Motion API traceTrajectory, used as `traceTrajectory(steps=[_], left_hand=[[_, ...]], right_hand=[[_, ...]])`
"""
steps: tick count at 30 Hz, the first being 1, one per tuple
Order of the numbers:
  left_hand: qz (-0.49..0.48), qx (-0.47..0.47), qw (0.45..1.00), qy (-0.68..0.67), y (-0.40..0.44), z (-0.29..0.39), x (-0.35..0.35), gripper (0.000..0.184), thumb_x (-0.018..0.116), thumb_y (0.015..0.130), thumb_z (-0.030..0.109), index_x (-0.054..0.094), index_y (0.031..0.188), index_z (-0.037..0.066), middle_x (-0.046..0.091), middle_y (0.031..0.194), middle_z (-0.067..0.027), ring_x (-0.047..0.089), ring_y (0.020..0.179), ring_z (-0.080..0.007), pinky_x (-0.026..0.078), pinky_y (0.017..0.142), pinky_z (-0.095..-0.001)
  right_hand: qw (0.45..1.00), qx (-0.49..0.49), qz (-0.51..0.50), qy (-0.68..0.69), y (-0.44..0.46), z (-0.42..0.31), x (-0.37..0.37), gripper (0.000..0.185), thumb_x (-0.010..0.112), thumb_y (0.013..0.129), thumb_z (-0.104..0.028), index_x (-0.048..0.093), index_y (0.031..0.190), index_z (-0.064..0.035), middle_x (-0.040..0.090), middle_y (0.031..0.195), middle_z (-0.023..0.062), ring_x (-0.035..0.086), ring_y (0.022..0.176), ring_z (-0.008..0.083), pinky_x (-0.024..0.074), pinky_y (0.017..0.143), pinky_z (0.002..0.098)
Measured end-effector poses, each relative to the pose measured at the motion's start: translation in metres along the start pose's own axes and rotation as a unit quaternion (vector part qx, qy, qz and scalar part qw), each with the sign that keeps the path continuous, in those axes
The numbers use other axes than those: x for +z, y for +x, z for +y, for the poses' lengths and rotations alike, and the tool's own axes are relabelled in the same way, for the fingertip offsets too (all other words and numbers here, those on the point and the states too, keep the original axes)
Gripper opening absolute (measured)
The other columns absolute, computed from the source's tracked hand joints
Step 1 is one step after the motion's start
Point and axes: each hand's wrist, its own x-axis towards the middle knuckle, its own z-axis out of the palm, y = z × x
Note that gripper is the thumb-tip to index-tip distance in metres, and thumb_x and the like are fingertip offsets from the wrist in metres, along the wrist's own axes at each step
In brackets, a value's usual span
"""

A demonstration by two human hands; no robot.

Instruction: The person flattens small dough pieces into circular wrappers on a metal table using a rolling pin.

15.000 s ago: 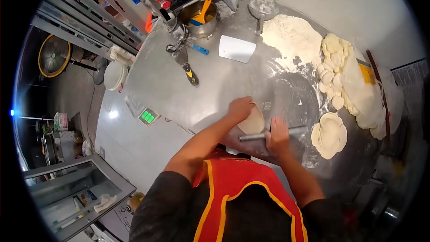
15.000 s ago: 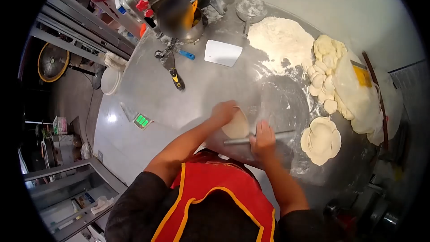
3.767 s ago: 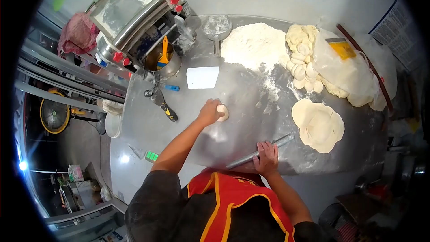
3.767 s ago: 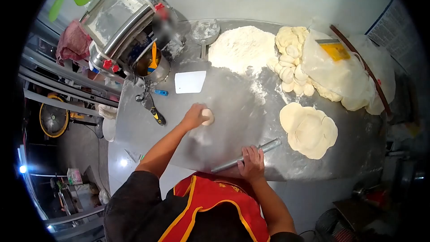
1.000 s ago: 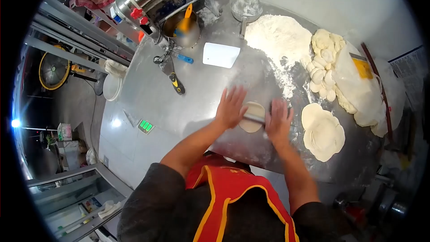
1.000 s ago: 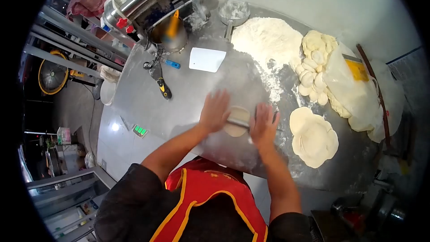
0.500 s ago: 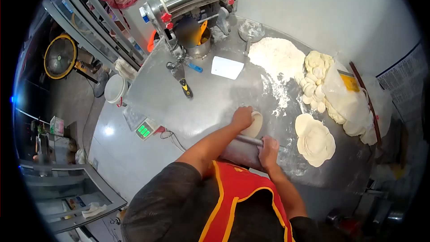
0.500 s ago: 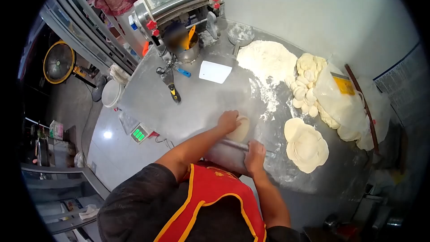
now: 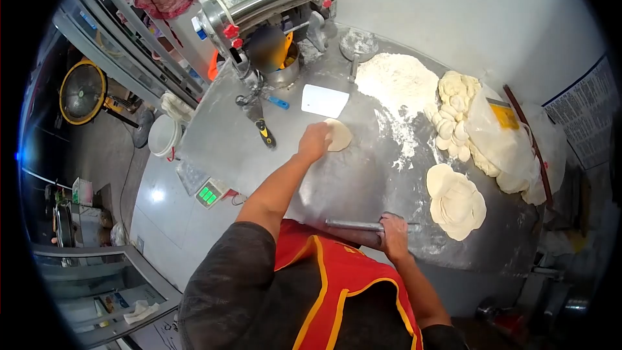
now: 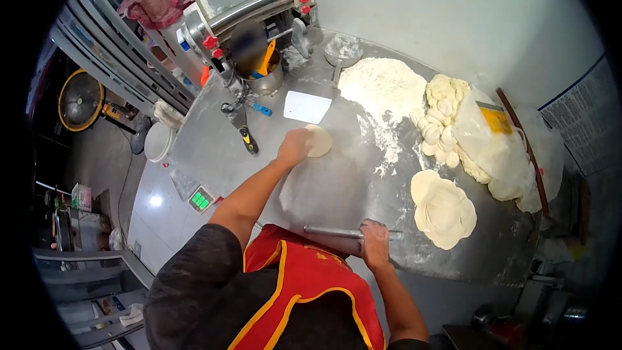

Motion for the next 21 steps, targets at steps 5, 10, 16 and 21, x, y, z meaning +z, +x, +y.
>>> traceTrajectory(steps=[5,10,16,21], left_hand=[[-0.038,0.029,0.998,0.041,-0.055,0.024,0.028,0.033,0.066,0.084,0.018,0.069,0.117,0.014,0.059,0.125,-0.0135,0.053,0.114,-0.0341,0.043,0.099,-0.043],[-0.066,0.095,0.992,-0.056,-0.14,0.098,0.022,0.03,0.063,0.085,0.016,0.07,0.114,0.014,0.059,0.123,-0.0168,0.055,0.111,-0.0358,0.045,0.095,-0.0456],[-0.085,0.013,0.994,-0.073,-0.083,0.097,0.031,0.022,0.067,0.081,0.015,0.067,0.103,0.01,0.059,0.114,-0.0168,0.056,0.107,-0.0374,0.047,0.092,-0.0458],[-0.207,-0.073,0.974,-0.054,-0.059,0.096,0.03,0.028,0.071,0.08,0.019,0.058,0.101,0.006,0.062,0.102,-0.0174,0.059,0.1,-0.0367,0.049,0.085,-0.0442]], right_hand=[[0.997,0.031,0.06,-0.044,0.002,-0.013,0.02,0.051,0.067,0.083,-0.016,0.052,0.129,0.0003,0.052,0.136,0.0203,0.045,0.131,0.0353,0.0293,0.112,0.0536],[0.985,0.091,0.096,-0.113,0.05,-0.015,0.038,0.055,0.062,0.087,-0.024,0.048,0.133,0.0049,0.048,0.14,0.0234,0.043,0.133,0.0366,0.0279,0.111,0.0576],[0.976,0.113,0.094,-0.161,0.17,0.012,0.034,0.053,0.055,0.094,-0.029,0.049,0.133,0.0062,0.048,0.141,0.0222,0.042,0.134,0.0353,0.0257,0.113,0.0537],[0.982,0.068,0.072,-0.162,0.144,0.004,0.037,0.055,0.056,0.094,-0.03,0.048,0.135,0.0052,0.047,0.142,0.0218,0.042,0.135,0.0341,0.0248,0.114,0.0534]])
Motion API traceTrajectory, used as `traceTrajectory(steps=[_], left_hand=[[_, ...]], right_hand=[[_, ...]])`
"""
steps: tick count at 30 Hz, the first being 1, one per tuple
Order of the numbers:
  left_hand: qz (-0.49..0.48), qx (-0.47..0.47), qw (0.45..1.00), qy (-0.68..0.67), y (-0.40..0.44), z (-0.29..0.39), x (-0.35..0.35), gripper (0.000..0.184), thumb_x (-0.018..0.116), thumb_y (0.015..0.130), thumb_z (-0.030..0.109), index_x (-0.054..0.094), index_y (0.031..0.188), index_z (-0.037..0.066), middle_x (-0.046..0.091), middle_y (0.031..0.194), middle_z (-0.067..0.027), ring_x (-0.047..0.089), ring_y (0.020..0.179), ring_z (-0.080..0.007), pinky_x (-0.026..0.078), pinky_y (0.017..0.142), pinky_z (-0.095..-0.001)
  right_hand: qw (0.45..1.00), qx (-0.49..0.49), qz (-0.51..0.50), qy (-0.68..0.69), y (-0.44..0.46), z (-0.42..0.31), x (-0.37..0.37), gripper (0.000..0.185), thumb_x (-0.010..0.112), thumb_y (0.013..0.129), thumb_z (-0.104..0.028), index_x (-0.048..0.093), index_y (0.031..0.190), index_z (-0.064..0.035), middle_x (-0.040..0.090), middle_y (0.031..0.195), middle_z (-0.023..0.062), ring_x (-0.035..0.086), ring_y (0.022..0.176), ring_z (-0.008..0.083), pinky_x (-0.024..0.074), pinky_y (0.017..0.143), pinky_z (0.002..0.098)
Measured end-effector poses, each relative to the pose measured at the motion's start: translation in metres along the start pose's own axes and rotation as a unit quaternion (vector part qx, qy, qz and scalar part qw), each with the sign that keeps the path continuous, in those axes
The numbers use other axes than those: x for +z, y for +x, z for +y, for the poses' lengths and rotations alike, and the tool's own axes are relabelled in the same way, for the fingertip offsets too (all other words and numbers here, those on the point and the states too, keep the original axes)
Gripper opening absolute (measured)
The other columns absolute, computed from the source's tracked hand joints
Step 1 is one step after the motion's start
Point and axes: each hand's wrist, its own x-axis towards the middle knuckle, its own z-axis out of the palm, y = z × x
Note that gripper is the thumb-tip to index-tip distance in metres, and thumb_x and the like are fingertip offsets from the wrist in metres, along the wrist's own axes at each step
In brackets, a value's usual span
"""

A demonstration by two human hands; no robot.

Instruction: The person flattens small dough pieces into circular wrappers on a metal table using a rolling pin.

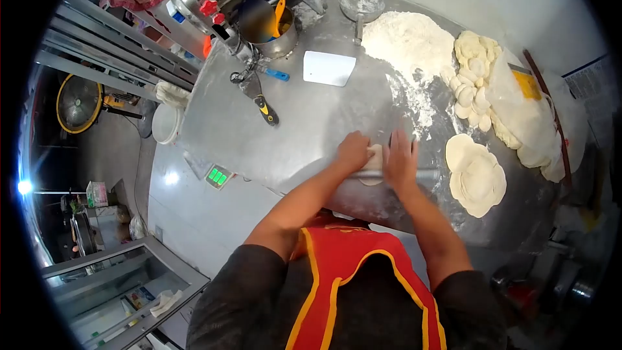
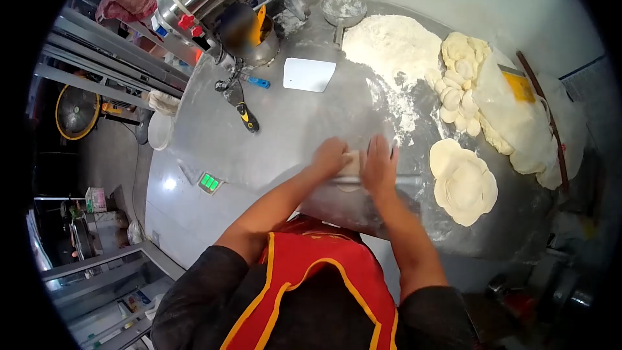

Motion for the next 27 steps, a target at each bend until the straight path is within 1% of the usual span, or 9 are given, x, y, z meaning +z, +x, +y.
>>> traceTrajectory(steps=[5,6,10,13,16,18,19,22,27], left_hand=[[-0.021,-0.071,0.989,-0.131,-0.042,-0.011,-0.02,0.029,0.069,0.081,0.019,0.056,0.103,0.005,0.065,0.09,-0.019,0.063,0.088,-0.0392,0.051,0.08,-0.0464],[-0.033,-0.075,0.987,-0.14,-0.045,-0.011,-0.019,0.029,0.069,0.082,0.02,0.056,0.104,0.006,0.066,0.09,-0.0189,0.064,0.087,-0.0397,0.051,0.08,-0.0468],[0.01,-0.071,0.993,-0.088,-0.006,0.001,-0.007,0.029,0.063,0.087,0.028,0.062,0.106,0.006,0.069,0.099,-0.0188,0.064,0.096,-0.0385,0.05,0.081,-0.0498],[-0.177,-0.014,0.984,0.027,0.017,0.017,-0.021,0.029,0.06,0.088,0.029,0.066,0.106,0.007,0.07,0.102,-0.0182,0.065,0.098,-0.0376,0.049,0.083,-0.0496],[-0.143,-0.006,0.988,0.063,0.002,-0.001,-0.039,0.028,0.058,0.088,0.031,0.069,0.098,0.007,0.069,0.101,-0.018,0.066,0.093,-0.0397,0.051,0.082,-0.0498],[-0.053,-0.05,0.995,-0.063,-0.021,-0.034,-0.019,0.028,0.059,0.088,0.032,0.07,0.098,0.008,0.069,0.101,-0.0181,0.066,0.092,-0.039,0.051,0.082,-0.0496],[-0.007,-0.076,0.989,-0.126,-0.031,-0.039,-0.016,0.028,0.059,0.088,0.032,0.071,0.097,0.009,0.07,0.1,-0.0181,0.066,0.092,-0.0387,0.051,0.083,-0.0495],[-0.136,0.001,0.989,-0.051,-0.035,-0.026,-0.016,0.031,0.057,0.089,0.035,0.072,0.095,0.009,0.069,0.093,-0.0193,0.065,0.089,-0.0392,0.051,0.078,-0.0493],[-0.084,-0.027,0.996,0.026,0.004,0.005,-0.006,0.031,0.06,0.087,0.035,0.072,0.09,0.006,0.069,0.09,-0.0198,0.066,0.085,-0.04,0.051,0.075,-0.0497]], right_hand=[[0.994,-0.024,-0.062,0.087,-0.099,-0.003,-0.02,0.065,0.065,0.085,-0.024,0.043,0.139,0.0062,0.047,0.143,0.0227,0.039,0.138,0.0349,0.0257,0.112,0.059],[0.996,-0.055,0.004,0.075,-0.078,-0.005,-0.023,0.062,0.063,0.087,-0.023,0.044,0.138,0.0069,0.047,0.143,0.0233,0.04,0.136,0.0364,0.0268,0.111,0.0592],[0.999,-0.042,-0.006,-0.021,0.03,-0.001,0.003,0.055,0.061,0.09,-0.024,0.049,0.134,0.0066,0.045,0.143,0.0238,0.041,0.135,0.0352,0.0284,0.111,0.0558],[0.999,-0.037,-0.032,0.018,0.033,-0.01,-0.019,0.054,0.06,0.09,-0.025,0.049,0.133,0.0062,0.044,0.143,0.0242,0.04,0.137,0.0343,0.0287,0.111,0.055],[0.996,-0.052,-0.019,0.067,-0.046,-0.003,-0.014,0.059,0.059,0.089,-0.018,0.042,0.138,0.0089,0.046,0.141,0.0268,0.042,0.132,0.0412,0.0306,0.109,0.0578],[0.989,-0.071,-0.055,0.121,-0.098,0.001,-0.029,0.059,0.061,0.087,-0.017,0.043,0.137,0.009,0.047,0.14,0.0275,0.045,0.13,0.0412,0.0317,0.108,0.0582],[0.991,-0.076,-0.03,0.108,-0.095,0.0,-0.027,0.058,0.061,0.087,-0.017,0.043,0.137,0.0088,0.047,0.139,0.0276,0.046,0.129,0.0413,0.032,0.108,0.0585],[0.995,-0.061,0.007,0.078,-0.05,-0.011,-0.021,0.053,0.058,0.089,-0.017,0.046,0.135,0.0073,0.048,0.139,0.0263,0.047,0.128,0.0403,0.0322,0.107,0.0595],[0.998,-0.049,0.022,0.04,0.036,-0.003,0.013,0.051,0.056,0.093,-0.021,0.047,0.135,0.0067,0.047,0.14,0.0246,0.045,0.129,0.0407,0.0326,0.108,0.0541]])
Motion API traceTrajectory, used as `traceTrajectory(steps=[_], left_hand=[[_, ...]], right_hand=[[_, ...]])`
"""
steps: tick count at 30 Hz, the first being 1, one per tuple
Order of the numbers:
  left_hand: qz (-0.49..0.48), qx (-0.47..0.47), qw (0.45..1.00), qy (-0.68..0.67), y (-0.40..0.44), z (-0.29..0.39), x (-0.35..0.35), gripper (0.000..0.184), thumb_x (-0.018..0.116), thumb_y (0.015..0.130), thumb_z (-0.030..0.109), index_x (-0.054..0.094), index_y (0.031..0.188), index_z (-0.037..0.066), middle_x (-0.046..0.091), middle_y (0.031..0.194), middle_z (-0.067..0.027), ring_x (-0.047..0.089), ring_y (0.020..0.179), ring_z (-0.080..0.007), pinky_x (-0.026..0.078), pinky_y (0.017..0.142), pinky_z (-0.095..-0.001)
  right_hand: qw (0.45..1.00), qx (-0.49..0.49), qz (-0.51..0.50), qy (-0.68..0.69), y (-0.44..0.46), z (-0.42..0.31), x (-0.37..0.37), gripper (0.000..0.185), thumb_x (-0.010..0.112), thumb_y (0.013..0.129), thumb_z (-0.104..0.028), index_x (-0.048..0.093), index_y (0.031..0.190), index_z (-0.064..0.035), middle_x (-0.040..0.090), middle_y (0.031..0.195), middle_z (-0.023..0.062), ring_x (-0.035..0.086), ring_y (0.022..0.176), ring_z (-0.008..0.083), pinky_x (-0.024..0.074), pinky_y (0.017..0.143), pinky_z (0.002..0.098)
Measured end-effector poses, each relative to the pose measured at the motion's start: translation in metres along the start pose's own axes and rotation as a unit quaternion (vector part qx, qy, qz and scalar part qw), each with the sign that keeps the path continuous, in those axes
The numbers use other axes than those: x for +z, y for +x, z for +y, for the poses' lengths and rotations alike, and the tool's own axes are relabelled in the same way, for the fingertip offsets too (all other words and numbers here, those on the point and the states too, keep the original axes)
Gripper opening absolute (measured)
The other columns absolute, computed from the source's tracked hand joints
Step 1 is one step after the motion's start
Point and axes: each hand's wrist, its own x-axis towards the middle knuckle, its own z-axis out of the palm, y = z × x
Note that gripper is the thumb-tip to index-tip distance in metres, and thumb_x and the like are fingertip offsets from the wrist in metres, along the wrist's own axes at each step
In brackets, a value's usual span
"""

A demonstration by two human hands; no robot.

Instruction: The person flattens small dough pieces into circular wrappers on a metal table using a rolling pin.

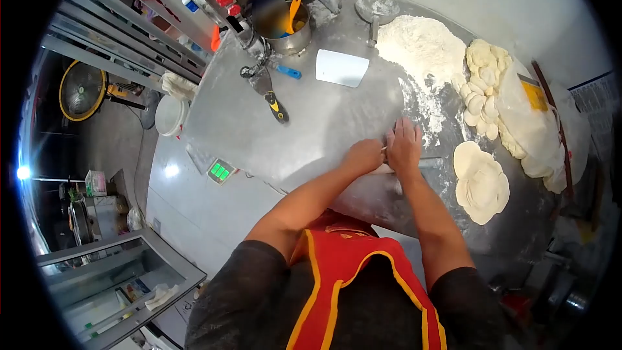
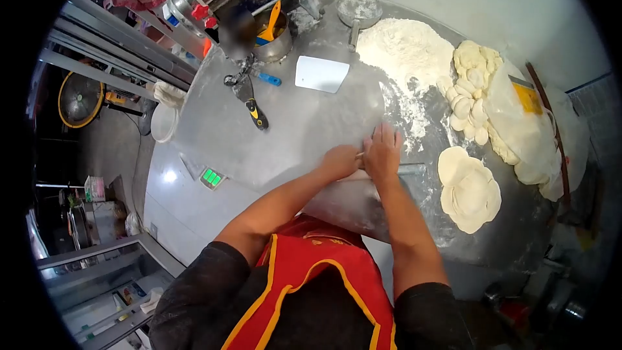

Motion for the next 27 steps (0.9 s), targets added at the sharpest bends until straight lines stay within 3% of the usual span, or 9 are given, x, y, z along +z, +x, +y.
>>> traceTrajectory(steps=[6,9,11,14,16,18,21,24,27], left_hand=[[0.058,-0.011,0.99,-0.129,-0.025,-0.035,0.008,0.031,0.06,0.087,0.033,0.071,0.09,0.005,0.069,0.092,-0.0205,0.066,0.087,-0.0403,0.051,0.077,-0.0493],[-0.029,-0.021,0.989,-0.147,-0.039,-0.039,0.009,0.03,0.058,0.087,0.031,0.07,0.091,0.004,0.069,0.096,-0.0204,0.065,0.093,-0.0395,0.051,0.081,-0.0496],[-0.035,0.003,0.995,-0.098,-0.034,-0.005,-0.012,0.029,0.057,0.087,0.029,0.071,0.094,0.005,0.069,0.098,-0.0201,0.065,0.095,-0.0393,0.051,0.081,-0.049],[-0.017,-0.005,0.998,-0.058,-0.006,0.011,-0.011,0.027,0.057,0.087,0.028,0.072,0.096,0.007,0.07,0.099,-0.0194,0.065,0.095,-0.0389,0.052,0.081,-0.0487],[-0.068,-0.026,0.997,-0.007,-0.008,0.016,-0.022,0.028,0.056,0.089,0.03,0.07,0.099,0.007,0.07,0.1,-0.0185,0.065,0.095,-0.0383,0.051,0.081,-0.0484],[-0.063,-0.019,0.998,0.0,-0.02,0.006,-0.027,0.031,0.056,0.091,0.034,0.069,0.098,0.007,0.069,0.102,-0.0189,0.064,0.096,-0.0394,0.05,0.083,-0.0492],[0.074,-0.051,0.987,-0.136,-0.038,-0.045,0.01,0.032,0.057,0.09,0.036,0.069,0.098,0.007,0.068,0.102,-0.0186,0.064,0.096,-0.039,0.05,0.083,-0.0492],[-0.02,0.087,0.992,-0.089,-0.043,-0.061,0.027,0.033,0.057,0.091,0.038,0.07,0.097,0.009,0.069,0.101,-0.0182,0.064,0.095,-0.0386,0.05,0.081,-0.0495],[-0.043,0.004,0.999,-0.017,-0.025,-0.014,-0.009,0.031,0.058,0.09,0.037,0.071,0.096,0.01,0.069,0.099,-0.0188,0.065,0.093,-0.0392,0.05,0.079,-0.0497]], right_hand=[[0.992,-0.017,-0.092,0.089,-0.119,-0.015,-0.05,0.055,0.063,0.087,-0.015,0.048,0.135,0.0066,0.046,0.14,0.0294,0.046,0.127,0.0437,0.0362,0.106,0.0515],[0.998,-0.046,0.029,0.035,-0.104,-0.017,-0.032,0.055,0.063,0.086,-0.016,0.049,0.133,0.0078,0.046,0.14,0.0281,0.045,0.129,0.0428,0.035,0.107,0.0523],[0.998,0.026,0.009,0.049,-0.045,-0.024,-0.028,0.049,0.062,0.087,-0.017,0.052,0.129,0.0059,0.049,0.138,0.0254,0.045,0.13,0.0417,0.0352,0.107,0.0515],[0.992,-0.052,-0.081,-0.08,0.008,-0.018,-0.029,0.043,0.059,0.088,-0.017,0.055,0.125,0.0043,0.051,0.135,0.0233,0.045,0.128,0.0416,0.0359,0.107,0.0497],[0.991,-0.098,0.009,-0.095,0.007,-0.021,-0.026,0.041,0.058,0.088,-0.015,0.055,0.125,0.0035,0.051,0.135,0.0227,0.046,0.127,0.0423,0.0371,0.105,0.0488],[0.991,0.024,-0.067,0.111,-0.037,-0.03,-0.047,0.044,0.06,0.086,-0.014,0.054,0.126,0.0048,0.051,0.134,0.0245,0.045,0.129,0.0425,0.0381,0.103,0.0501],[0.995,-0.053,-0.034,0.078,-0.109,-0.019,-0.048,0.05,0.062,0.085,-0.016,0.052,0.127,0.0076,0.051,0.133,0.0266,0.046,0.127,0.0418,0.0378,0.102,0.0505],[0.997,-0.033,-0.047,0.049,-0.097,-0.02,-0.039,0.056,0.063,0.085,-0.024,0.05,0.129,0.009,0.05,0.135,0.0265,0.045,0.129,0.0397,0.0365,0.105,0.0507],[1.0,-0.01,-0.008,0.019,-0.015,-0.017,-0.005,0.044,0.054,0.092,-0.016,0.051,0.129,0.0077,0.049,0.137,0.0271,0.045,0.127,0.042,0.0364,0.103,0.0489]])
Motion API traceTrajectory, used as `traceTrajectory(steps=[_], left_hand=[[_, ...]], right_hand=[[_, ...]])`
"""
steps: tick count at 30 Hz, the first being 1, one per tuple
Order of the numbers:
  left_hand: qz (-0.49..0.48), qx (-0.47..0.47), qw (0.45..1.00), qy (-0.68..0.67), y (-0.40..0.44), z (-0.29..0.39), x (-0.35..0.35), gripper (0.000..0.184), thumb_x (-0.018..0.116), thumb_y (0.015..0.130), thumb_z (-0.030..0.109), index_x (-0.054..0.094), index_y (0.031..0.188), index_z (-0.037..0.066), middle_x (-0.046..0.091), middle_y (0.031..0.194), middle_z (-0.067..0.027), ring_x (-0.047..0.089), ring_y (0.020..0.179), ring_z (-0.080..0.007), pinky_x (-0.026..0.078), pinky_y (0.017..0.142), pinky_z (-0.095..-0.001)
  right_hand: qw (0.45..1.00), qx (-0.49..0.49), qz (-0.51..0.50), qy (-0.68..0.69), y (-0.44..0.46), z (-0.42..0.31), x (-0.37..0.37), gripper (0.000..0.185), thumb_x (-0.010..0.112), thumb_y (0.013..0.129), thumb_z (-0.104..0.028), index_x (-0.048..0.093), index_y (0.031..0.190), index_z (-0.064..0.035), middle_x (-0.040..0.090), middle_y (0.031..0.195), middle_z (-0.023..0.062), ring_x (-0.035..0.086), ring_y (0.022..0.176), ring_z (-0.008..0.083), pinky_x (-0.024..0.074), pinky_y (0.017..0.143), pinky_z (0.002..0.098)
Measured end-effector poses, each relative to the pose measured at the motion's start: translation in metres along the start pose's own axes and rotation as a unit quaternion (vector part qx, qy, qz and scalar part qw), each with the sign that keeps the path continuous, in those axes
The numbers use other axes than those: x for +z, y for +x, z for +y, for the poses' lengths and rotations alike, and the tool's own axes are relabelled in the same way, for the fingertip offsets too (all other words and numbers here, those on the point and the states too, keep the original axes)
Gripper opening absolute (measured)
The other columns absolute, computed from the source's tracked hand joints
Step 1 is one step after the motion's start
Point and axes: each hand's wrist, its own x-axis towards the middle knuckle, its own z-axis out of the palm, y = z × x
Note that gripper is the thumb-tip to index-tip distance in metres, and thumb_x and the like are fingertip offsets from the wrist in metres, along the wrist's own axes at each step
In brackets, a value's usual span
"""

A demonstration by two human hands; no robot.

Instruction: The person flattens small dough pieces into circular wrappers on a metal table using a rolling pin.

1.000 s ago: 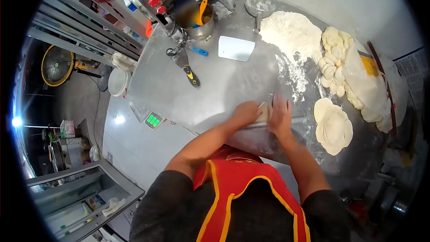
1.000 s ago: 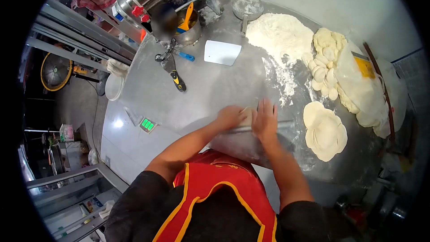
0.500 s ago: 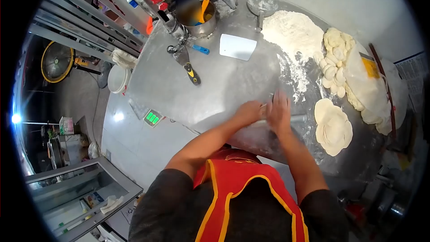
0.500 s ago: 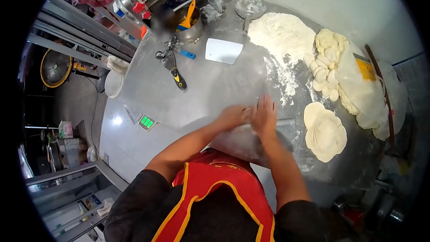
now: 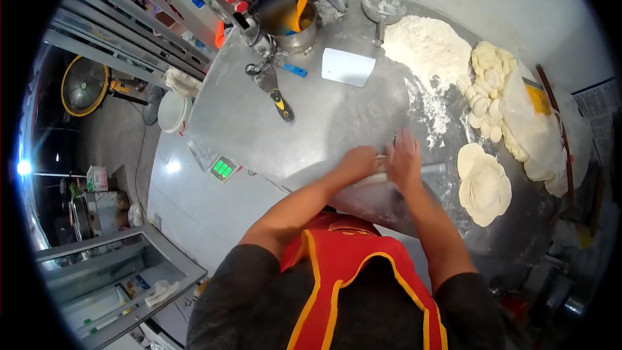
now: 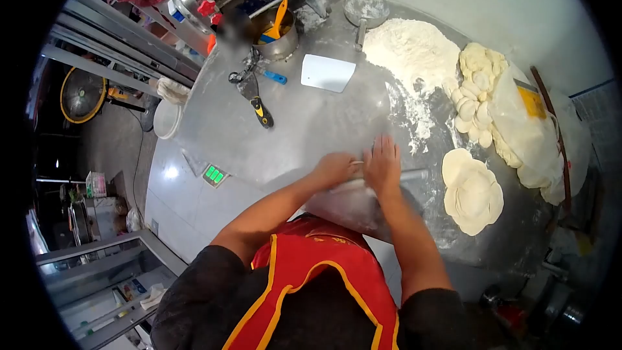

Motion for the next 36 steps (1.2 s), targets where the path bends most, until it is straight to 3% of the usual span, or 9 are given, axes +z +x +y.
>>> traceTrajectory(steps=[6,11,18,20,22,24,27,31,36], left_hand=[[-0.006,0.008,0.999,0.041,-0.006,0.007,-0.02,0.032,0.058,0.09,0.038,0.071,0.098,0.01,0.069,0.096,-0.0186,0.065,0.089,-0.0401,0.051,0.078,-0.0483],[0.071,0.024,0.994,-0.081,-0.016,-0.049,0.028,0.032,0.057,0.091,0.037,0.07,0.096,0.009,0.07,0.097,-0.0183,0.065,0.09,-0.0401,0.051,0.078,-0.0483],[0.008,-0.013,1.0,0.001,0.002,0.018,-0.005,0.027,0.059,0.089,0.033,0.07,0.093,0.008,0.07,0.092,-0.0172,0.066,0.087,-0.0392,0.052,0.076,-0.049],[0.043,0.005,0.999,0.032,-0.006,0.006,-0.003,0.024,0.06,0.088,0.03,0.07,0.093,0.009,0.069,0.088,-0.0161,0.066,0.085,-0.0394,0.052,0.075,-0.0489],[0.108,-0.046,0.993,-0.035,-0.021,-0.012,-0.004,0.023,0.059,0.088,0.027,0.069,0.096,0.008,0.069,0.092,-0.0166,0.065,0.088,-0.0391,0.052,0.076,-0.049],[0.139,-0.078,0.983,-0.096,-0.004,-0.05,0.046,0.027,0.055,0.091,0.026,0.063,0.104,0.004,0.07,0.091,-0.0192,0.067,0.089,-0.04,0.052,0.08,-0.0518],[0.025,-0.01,0.997,-0.074,-0.019,-0.034,0.024,0.026,0.054,0.09,0.025,0.067,0.103,0.007,0.068,0.106,-0.0199,0.064,0.1,-0.0373,0.052,0.079,-0.0507],[0.044,-0.058,0.996,0.044,0.0,0.012,0.016,0.028,0.057,0.088,0.032,0.073,0.094,0.01,0.07,0.099,-0.019,0.067,0.094,-0.0382,0.052,0.081,-0.0499],[-0.038,0.013,0.995,0.086,-0.009,-0.011,-0.003,0.035,0.058,0.089,0.042,0.072,0.1,0.011,0.071,0.101,-0.0138,0.068,0.095,-0.034,0.052,0.081,-0.0484]], right_hand=[[0.997,-0.026,-0.014,0.069,-0.042,-0.009,-0.027,0.057,0.064,0.085,-0.023,0.049,0.132,0.0071,0.048,0.139,0.0248,0.047,0.128,0.0396,0.0372,0.105,0.0482],[0.996,-0.057,-0.051,0.052,-0.099,-0.005,-0.038,0.06,0.065,0.084,-0.02,0.048,0.133,0.0079,0.049,0.138,0.0254,0.047,0.127,0.0417,0.0381,0.103,0.0505],[0.986,-0.124,0.005,-0.112,0.021,0.0,0.005,0.051,0.061,0.087,-0.019,0.052,0.129,0.0088,0.05,0.137,0.0257,0.045,0.129,0.0386,0.035,0.106,0.0516],[0.997,-0.038,0.024,0.064,-0.016,-0.014,-0.015,0.051,0.063,0.084,-0.018,0.054,0.127,0.008,0.049,0.139,0.0248,0.046,0.129,0.0381,0.0349,0.106,0.0547],[0.994,-0.107,0.006,0.021,-0.081,-0.004,-0.021,0.054,0.065,0.084,-0.019,0.052,0.129,0.0073,0.048,0.14,0.0244,0.047,0.129,0.0382,0.0334,0.108,0.0555],[0.991,-0.049,-0.103,0.068,-0.108,-0.005,-0.044,0.059,0.066,0.083,-0.022,0.051,0.132,0.0065,0.048,0.141,0.0251,0.046,0.131,0.0377,0.0313,0.11,0.0554],[0.998,-0.05,-0.042,0.002,-0.067,-0.01,-0.024,0.058,0.064,0.085,-0.022,0.049,0.133,0.0076,0.047,0.141,0.0264,0.045,0.131,0.039,0.0304,0.111,0.0551],[0.986,-0.108,-0.065,-0.112,0.027,-0.001,0.003,0.052,0.053,0.095,-0.025,0.047,0.137,0.0041,0.044,0.144,0.025,0.039,0.137,0.0368,0.0297,0.112,0.0527],[0.999,-0.012,-0.048,0.001,-0.063,-0.009,-0.011,0.059,0.06,0.09,-0.031,0.048,0.139,-0.0016,0.045,0.144,0.0211,0.041,0.135,0.037,0.0302,0.111,0.0533]])
